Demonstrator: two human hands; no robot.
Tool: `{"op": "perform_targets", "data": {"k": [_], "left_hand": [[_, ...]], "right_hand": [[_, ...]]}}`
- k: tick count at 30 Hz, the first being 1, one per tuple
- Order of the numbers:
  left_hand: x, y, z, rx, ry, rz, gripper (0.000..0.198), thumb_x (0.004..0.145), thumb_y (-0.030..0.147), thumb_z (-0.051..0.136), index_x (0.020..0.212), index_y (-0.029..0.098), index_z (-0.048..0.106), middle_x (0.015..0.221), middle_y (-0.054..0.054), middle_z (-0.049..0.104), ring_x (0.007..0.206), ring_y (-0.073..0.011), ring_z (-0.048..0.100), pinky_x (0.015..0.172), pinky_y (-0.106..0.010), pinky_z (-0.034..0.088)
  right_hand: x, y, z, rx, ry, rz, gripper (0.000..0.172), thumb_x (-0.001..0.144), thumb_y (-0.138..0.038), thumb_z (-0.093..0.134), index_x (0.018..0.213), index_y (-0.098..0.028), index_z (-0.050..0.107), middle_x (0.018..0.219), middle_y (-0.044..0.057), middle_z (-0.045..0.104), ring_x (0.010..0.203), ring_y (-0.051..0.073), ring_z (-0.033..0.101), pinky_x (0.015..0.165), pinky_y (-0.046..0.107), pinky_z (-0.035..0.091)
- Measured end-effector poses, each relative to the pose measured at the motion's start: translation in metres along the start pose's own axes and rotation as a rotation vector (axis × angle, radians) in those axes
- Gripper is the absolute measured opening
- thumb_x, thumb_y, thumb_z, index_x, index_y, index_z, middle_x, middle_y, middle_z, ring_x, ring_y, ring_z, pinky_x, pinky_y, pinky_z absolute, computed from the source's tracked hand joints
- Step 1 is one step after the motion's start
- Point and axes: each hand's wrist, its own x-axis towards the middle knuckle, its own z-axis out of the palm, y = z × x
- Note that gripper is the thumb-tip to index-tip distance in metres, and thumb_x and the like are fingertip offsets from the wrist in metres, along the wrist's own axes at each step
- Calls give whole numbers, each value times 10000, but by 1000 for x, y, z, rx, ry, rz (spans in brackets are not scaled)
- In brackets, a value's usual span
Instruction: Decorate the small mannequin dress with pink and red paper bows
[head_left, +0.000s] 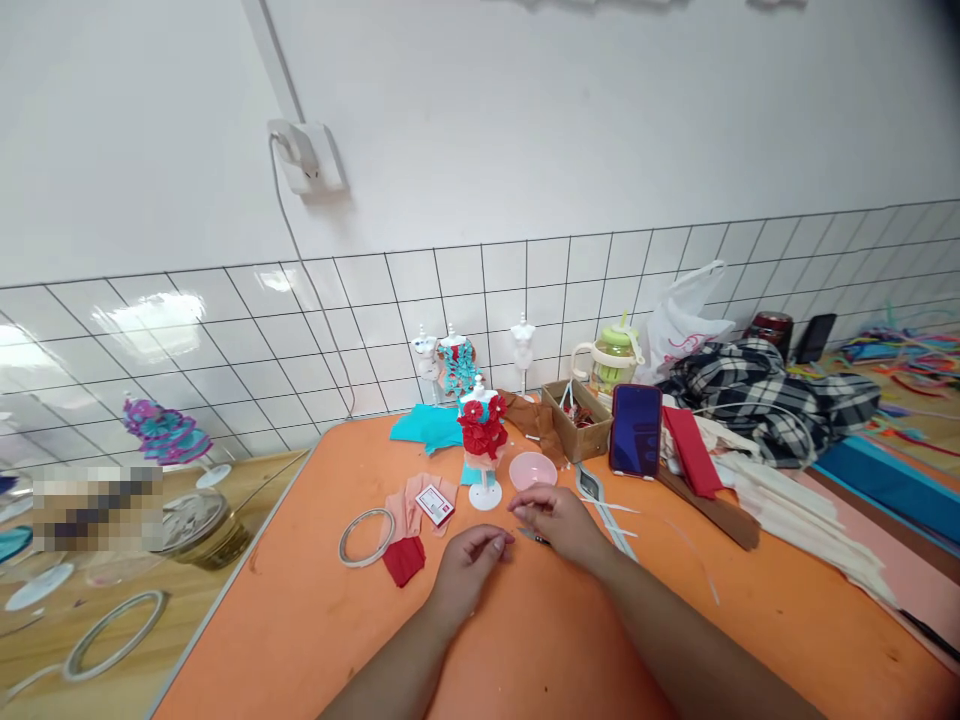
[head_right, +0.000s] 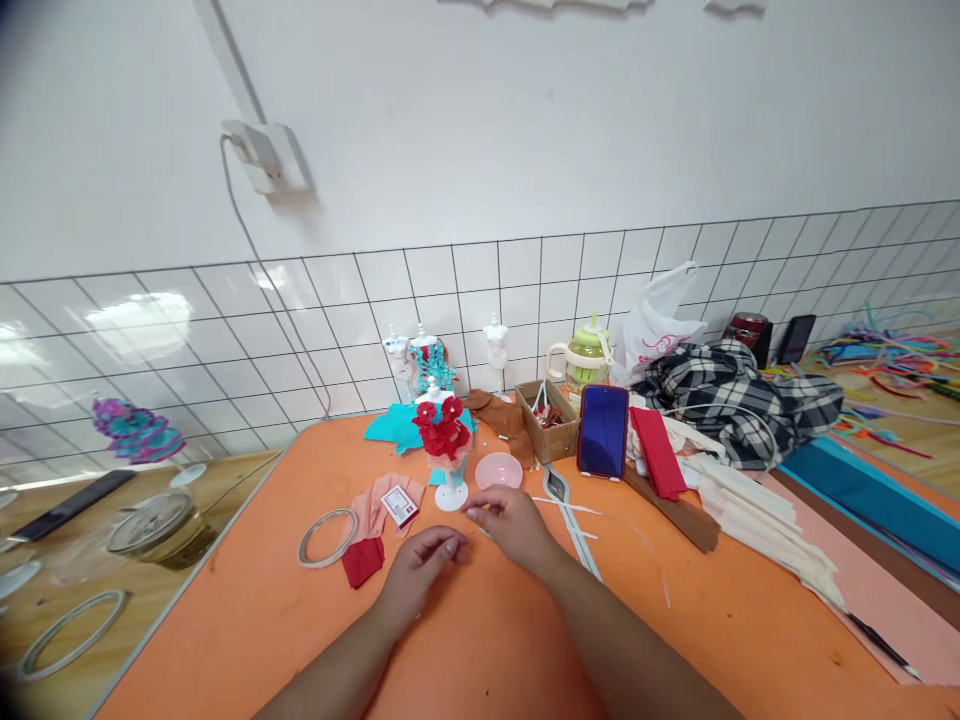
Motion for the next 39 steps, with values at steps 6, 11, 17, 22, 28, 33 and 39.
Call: {"op": "perform_targets", "data": {"k": [6,11,17,22,28,33,39], "left_hand": [[-2,5,-3,-5,5,78,250,817,379,545,781,154,646,708,-39,624,719,-168,581,719,-261,452],[0,6,-2,51,48,90,275,814,397,549,815,151,673,716,-47,638,730,-174,581,723,-268,457],[2,-2,-3,109,36,105,267,823,388,544,778,156,668,746,-55,648,763,-179,588,740,-263,455],[3,-4,-5,128,45,95,298,819,413,540,736,157,666,724,-53,649,743,-178,586,722,-258,456],[4,-5,0,127,90,61,269,814,393,548,759,163,676,724,-43,665,722,-173,596,708,-260,467],[4,-7,1,196,118,81,266,834,369,521,845,171,698,761,-48,676,734,-173,605,714,-267,469],[3,-7,2,259,50,125,254,842,344,519,913,198,714,798,-50,686,769,-174,613,744,-274,463]], "right_hand": [[-9,11,30,270,17,213,267,729,-384,591,842,-167,699,752,37,683,659,156,587,607,262,450],[-5,15,34,355,-38,281,259,695,-402,614,758,-166,700,726,14,666,570,110,516,546,226,397],[-9,15,32,464,-96,353,314,696,-440,623,813,-157,693,628,-19,591,455,54,350,430,183,270],[-8,20,34,407,-73,316,314,683,-433,645,812,-154,707,596,-11,600,464,69,375,437,192,286],[-11,19,34,268,-25,197,313,712,-419,620,861,-163,721,759,44,672,636,139,546,584,246,423],[-13,18,31,91,2,96,275,772,-357,561,917,-181,716,857,54,647,712,150,570,661,270,456],[-15,16,29,-112,76,15,156,781,-258,565,809,-200,707,829,32,651,755,147,572,690,246,449]]}}
